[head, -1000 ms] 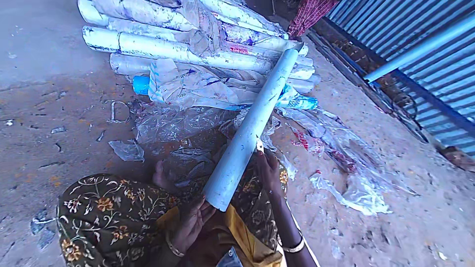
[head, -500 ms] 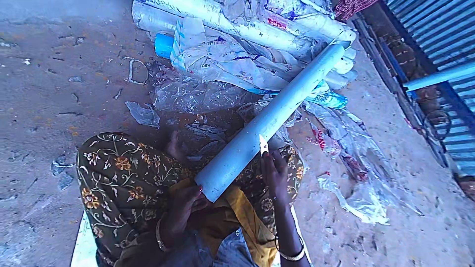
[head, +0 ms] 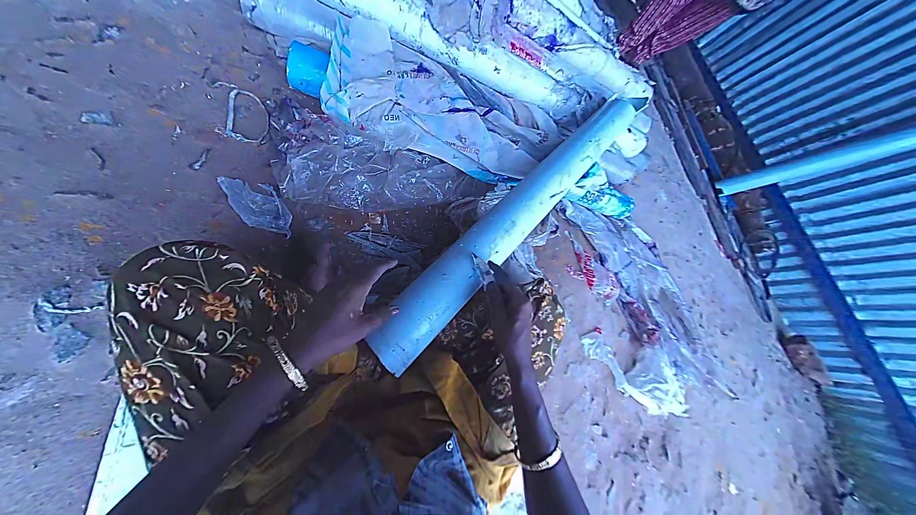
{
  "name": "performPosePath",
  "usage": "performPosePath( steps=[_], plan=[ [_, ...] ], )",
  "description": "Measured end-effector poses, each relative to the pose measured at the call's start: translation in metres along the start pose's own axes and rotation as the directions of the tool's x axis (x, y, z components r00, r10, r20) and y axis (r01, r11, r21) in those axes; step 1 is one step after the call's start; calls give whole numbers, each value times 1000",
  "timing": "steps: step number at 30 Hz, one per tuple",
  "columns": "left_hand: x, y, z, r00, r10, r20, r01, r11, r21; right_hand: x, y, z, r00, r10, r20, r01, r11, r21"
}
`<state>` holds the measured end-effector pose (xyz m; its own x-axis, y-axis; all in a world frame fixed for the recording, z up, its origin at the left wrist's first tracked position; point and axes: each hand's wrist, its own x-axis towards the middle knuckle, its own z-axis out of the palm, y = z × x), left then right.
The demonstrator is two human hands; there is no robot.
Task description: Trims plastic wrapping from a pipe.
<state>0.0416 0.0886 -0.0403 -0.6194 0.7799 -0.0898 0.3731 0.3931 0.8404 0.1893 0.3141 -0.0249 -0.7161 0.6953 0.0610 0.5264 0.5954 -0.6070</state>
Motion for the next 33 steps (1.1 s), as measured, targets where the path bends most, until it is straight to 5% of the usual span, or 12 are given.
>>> performPosePath(
  steps=[2,4,8,12,17,23,33],
  plan=[
    [29,11,-6,944,-98,314,88,995,47,7,10,-5,993,23,-112,-13,995,94],
    [38,21,6,878,-212,428,147,973,180,12,19,-14,971,71,-226,-18,974,228],
    [1,11,43,965,-213,151,182,964,196,2,25,-23,930,229,-289,-40,841,540],
    [-10,-10,43,928,-279,245,290,957,-7,-8,31,-16,914,312,-257,-99,789,606],
    [2,-24,29,893,-201,402,298,934,-196,3,24,-15,985,113,-132,-52,917,395],
    [7,-25,26,830,-208,518,316,940,-128,-2,-12,-2,993,44,111,-41,999,-32],
    [9,-19,27,835,-217,505,277,960,-45,-30,-38,27,994,112,14,-95,897,-433]
  ],
)
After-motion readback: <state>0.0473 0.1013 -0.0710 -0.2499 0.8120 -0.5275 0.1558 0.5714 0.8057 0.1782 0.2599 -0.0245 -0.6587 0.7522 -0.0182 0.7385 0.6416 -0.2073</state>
